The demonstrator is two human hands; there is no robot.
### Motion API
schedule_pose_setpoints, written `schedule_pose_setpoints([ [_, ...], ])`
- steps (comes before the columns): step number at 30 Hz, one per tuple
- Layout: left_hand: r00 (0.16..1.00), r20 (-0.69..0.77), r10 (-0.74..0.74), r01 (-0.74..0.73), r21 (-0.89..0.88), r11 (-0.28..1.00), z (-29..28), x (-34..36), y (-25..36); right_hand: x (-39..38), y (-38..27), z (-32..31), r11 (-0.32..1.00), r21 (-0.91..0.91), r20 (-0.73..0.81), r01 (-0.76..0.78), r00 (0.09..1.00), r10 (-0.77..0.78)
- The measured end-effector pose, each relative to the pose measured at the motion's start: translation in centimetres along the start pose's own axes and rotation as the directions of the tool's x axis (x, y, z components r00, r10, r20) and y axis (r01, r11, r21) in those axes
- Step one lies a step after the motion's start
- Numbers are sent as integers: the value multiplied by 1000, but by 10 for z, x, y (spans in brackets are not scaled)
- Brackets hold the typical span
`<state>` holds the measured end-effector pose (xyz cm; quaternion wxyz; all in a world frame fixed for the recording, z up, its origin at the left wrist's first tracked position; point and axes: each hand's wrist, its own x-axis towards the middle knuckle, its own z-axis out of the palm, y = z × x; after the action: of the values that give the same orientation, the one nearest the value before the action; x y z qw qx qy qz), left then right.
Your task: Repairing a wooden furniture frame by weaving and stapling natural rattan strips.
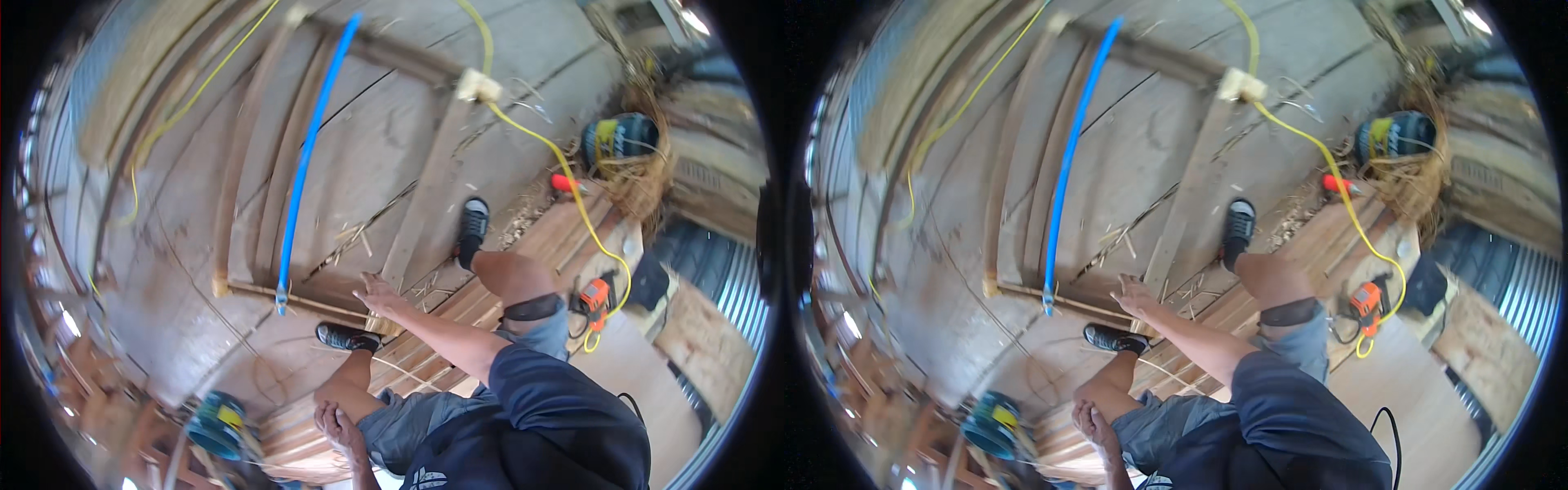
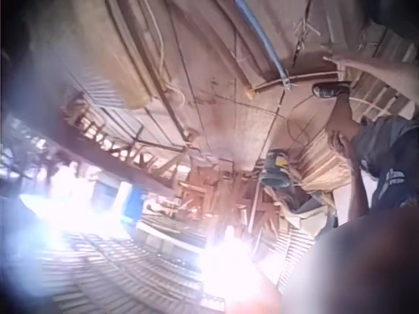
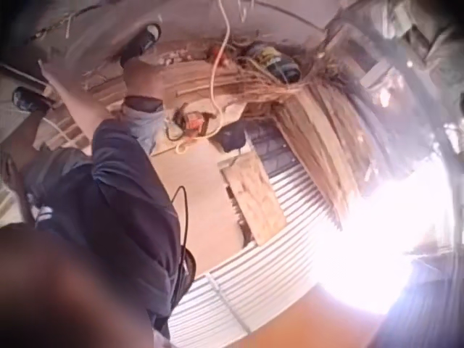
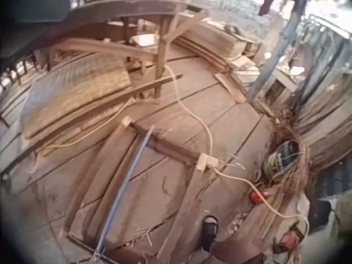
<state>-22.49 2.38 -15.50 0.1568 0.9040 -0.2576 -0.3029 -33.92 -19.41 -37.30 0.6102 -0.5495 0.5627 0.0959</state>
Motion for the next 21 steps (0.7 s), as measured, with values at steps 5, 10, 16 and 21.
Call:
schedule_pose_setpoints([
  [5,944,329,-36,-6,124,992,-1,15,69,-87,9,-170,996,92,-51,22,999,-17],
  [10,748,615,251,-481,241,843,-18,-2,180,-165,99,-276,868,-491,294,75,952,84],
  [16,723,646,244,-636,486,599,-22,8,330,-219,85,-282,897,-400,-44,-188,981,187],
  [21,490,735,469,-864,336,375,-10,50,395,-226,52,-299,932,-264,-12,-250,967,256],
])
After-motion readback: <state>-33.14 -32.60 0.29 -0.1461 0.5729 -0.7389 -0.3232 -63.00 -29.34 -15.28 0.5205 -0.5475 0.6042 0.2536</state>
